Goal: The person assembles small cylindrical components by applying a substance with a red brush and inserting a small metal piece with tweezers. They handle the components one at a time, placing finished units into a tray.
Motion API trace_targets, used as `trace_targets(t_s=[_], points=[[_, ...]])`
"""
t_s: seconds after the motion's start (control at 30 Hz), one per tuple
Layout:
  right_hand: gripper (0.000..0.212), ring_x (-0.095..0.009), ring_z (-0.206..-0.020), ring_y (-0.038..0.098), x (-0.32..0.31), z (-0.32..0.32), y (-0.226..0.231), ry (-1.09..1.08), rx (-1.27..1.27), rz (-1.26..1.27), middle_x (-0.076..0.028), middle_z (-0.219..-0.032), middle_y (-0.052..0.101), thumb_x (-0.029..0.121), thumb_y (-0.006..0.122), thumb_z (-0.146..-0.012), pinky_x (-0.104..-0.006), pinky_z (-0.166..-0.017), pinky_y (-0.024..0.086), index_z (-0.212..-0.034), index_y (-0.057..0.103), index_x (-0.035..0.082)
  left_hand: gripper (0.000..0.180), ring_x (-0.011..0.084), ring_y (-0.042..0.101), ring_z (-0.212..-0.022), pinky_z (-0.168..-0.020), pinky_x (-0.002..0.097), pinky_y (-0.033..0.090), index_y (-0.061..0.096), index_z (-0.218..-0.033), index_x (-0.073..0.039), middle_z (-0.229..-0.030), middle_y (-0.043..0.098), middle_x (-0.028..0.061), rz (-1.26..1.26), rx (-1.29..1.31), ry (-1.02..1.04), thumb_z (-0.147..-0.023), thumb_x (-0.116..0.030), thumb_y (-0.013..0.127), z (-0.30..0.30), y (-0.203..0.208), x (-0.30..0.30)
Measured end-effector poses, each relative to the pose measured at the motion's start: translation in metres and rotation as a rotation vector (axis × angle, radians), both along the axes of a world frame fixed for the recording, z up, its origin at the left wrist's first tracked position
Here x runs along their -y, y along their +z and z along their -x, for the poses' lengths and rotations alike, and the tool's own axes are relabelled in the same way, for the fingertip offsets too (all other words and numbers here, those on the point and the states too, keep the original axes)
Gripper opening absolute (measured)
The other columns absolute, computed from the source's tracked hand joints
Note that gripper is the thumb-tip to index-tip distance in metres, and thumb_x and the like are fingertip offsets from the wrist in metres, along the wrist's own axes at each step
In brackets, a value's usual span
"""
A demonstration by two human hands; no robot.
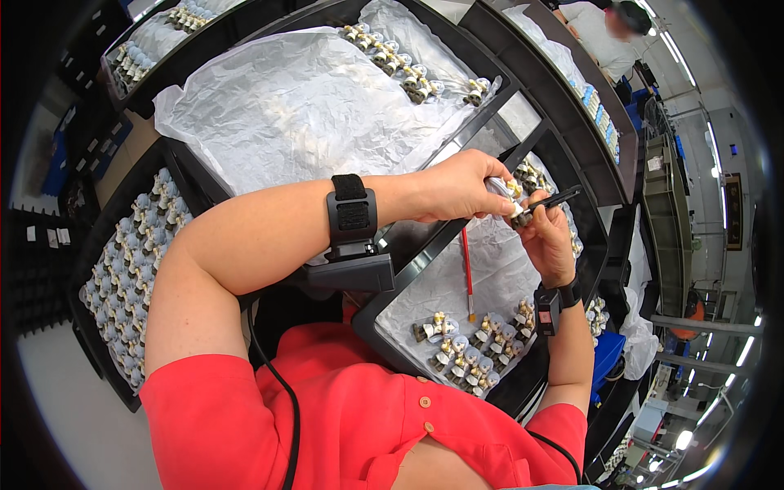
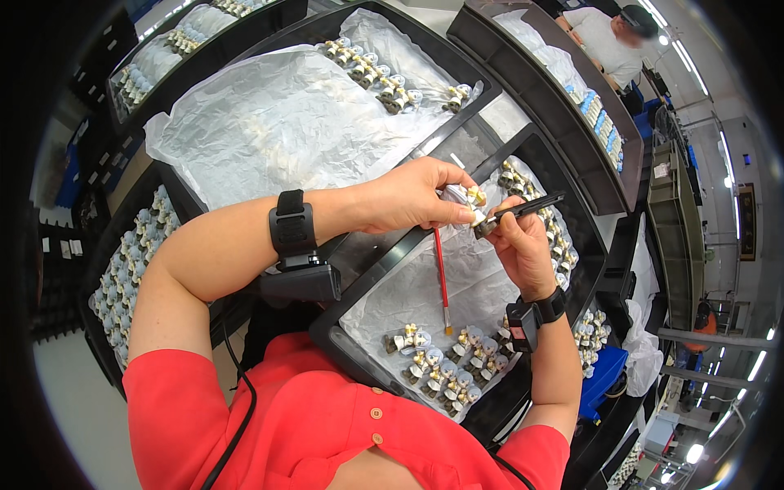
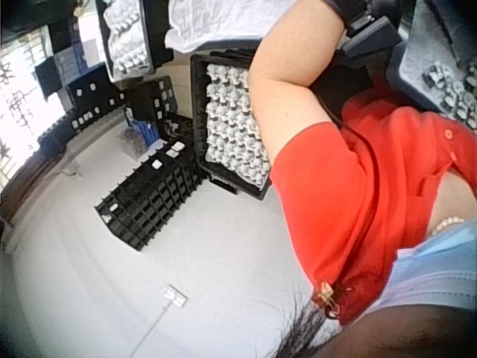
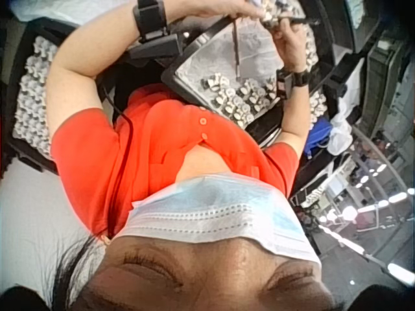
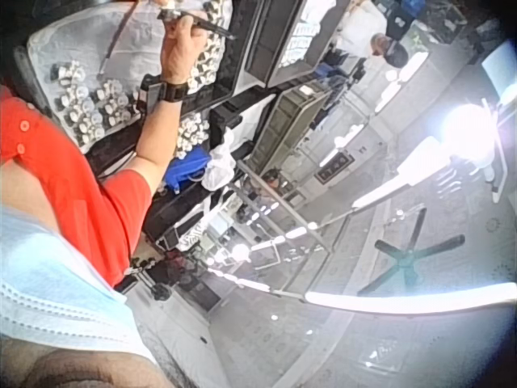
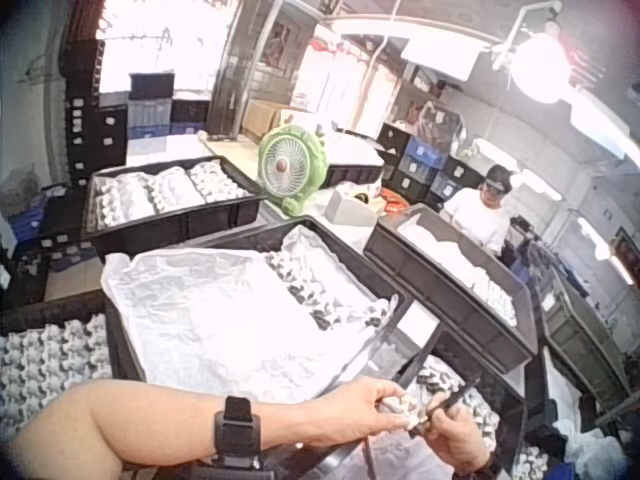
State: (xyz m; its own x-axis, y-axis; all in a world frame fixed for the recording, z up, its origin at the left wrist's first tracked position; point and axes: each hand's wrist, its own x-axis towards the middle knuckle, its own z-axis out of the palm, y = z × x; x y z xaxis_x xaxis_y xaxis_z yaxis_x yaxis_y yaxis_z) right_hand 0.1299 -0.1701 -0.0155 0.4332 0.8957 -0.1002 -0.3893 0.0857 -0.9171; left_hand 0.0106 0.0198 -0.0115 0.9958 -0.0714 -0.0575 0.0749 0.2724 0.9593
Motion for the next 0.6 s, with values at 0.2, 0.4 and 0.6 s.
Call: trace_targets(t_s=[0.2, 0.4, 0.6], points=[[0.021, -0.013, -0.088, 0.057, -0.0009, 0.0013, 0.0007, -0.023, 0.002, 0.01, -0.004, -0.094, 0.059, 0.019, 0.059, -0.086, -0.0296, -0.082, 0.042, -0.1, 0.047, 0.007, 0.03, 0.0036, 0.043, -0.058, -0.051, 0.0187, 0.035, 0.055, -0.106, 0.001, -0.073, 0.054, -0.0005, 0.001, -0.004, 0.007, -0.079, -0.009, 0.066, 0.0007, 0.0019, -0.0002], [0.022, -0.013, -0.088, 0.057, -0.0022, 0.0025, 0.0017, -0.019, 0.006, 0.005, -0.005, -0.095, 0.059, 0.019, 0.059, -0.086, -0.0295, -0.081, 0.042, -0.1, 0.047, 0.006, 0.029, 0.0036, 0.043, -0.058, -0.051, 0.0189, 0.035, 0.055, -0.105, 0.0, -0.073, 0.054, -0.0006, 0.01, -0.007, 0.002, -0.079, -0.008, 0.065, 0.0002, -0.0003, -0.0005], [0.018, -0.013, -0.088, 0.058, 0.0006, 0.0015, 0.0012, -0.022, 0.004, 0.0, -0.004, -0.093, 0.059, 0.018, 0.056, -0.088, -0.0308, -0.083, 0.043, -0.099, 0.048, 0.007, 0.031, 0.0038, 0.044, -0.058, -0.051, 0.0187, 0.036, 0.055, -0.106, -0.001, -0.072, 0.054, -0.0009, -0.018, -0.018, 0.008, -0.079, -0.013, 0.066, 0.0016, 0.0047, 0.0014]])
